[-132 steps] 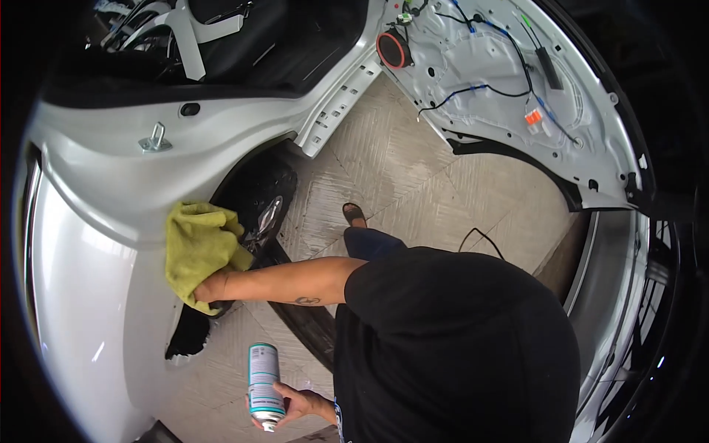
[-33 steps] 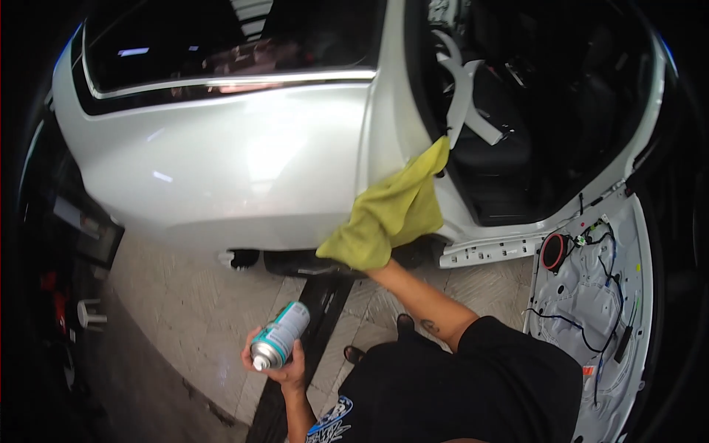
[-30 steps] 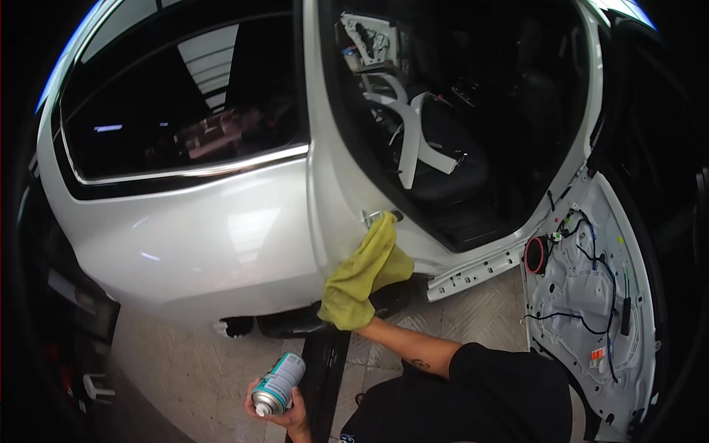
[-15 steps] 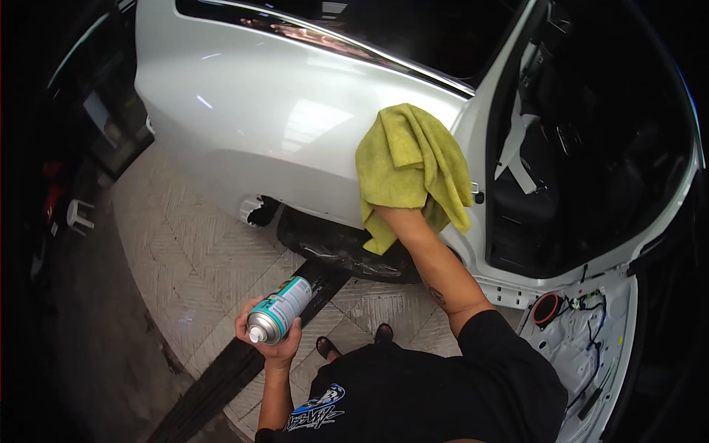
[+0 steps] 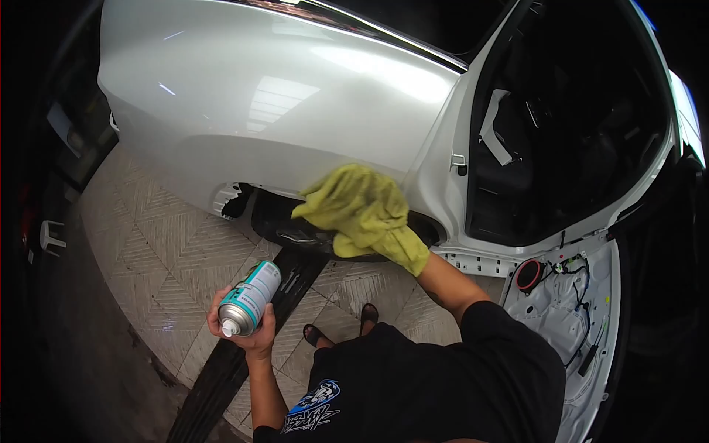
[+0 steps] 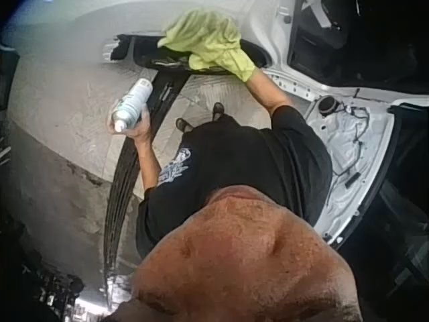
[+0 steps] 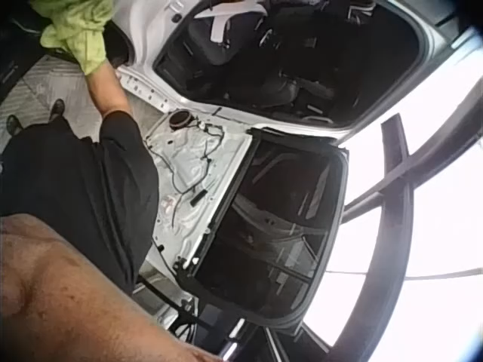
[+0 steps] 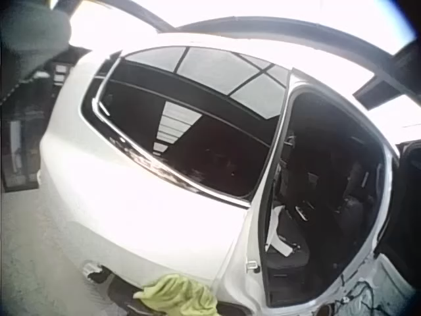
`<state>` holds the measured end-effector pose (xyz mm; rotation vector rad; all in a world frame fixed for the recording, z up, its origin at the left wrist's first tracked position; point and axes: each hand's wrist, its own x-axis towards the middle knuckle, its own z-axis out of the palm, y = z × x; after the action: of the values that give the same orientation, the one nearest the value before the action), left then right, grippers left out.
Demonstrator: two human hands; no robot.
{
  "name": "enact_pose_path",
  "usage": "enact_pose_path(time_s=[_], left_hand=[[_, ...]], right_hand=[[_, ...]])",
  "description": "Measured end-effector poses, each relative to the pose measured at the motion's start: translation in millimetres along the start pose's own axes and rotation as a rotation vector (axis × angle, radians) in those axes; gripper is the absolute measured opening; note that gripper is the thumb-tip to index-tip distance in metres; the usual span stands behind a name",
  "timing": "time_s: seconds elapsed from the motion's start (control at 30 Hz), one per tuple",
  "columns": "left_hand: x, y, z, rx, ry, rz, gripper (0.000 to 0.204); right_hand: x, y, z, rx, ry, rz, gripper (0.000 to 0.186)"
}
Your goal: Cleaning the interior door frame and the area around the exterior door handle of a white SUV using a spray and a microfiber cloth.
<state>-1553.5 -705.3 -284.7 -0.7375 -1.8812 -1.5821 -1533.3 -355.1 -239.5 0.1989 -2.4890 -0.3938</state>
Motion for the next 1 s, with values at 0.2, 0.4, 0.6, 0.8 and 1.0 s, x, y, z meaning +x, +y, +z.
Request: enact_pose_path(time_s=[0.2, 0.4, 0.6, 0.8, 1.0], left_hand=[[-4, -18, -28, 0.073, -0.031, -0.091, 0.093], [16, -14, -14, 0.074, -0.040, -0.004, 0.099], [28, 1, -2, 0.061, -0.129, 0.044, 0.098], [19, 9, 7, 0.031, -0.113, 0.065, 0.095], [6, 21, 10, 0.080, -0.161, -0.038, 0.093]], right_hand=[[-38, 80, 23, 0.319, 0.299, 0.719, 0.038], [-86, -15, 87, 0.303, 0.397, 0.640, 0.037], [-157, -60, 107, 0.568, 0.162, 0.714, 0.036], [-237, -43, 70, 0.905, -0.576, 1.427, 0.029], [-128, 51, -45, 1.968, 0.499, 0.902, 0.052]])
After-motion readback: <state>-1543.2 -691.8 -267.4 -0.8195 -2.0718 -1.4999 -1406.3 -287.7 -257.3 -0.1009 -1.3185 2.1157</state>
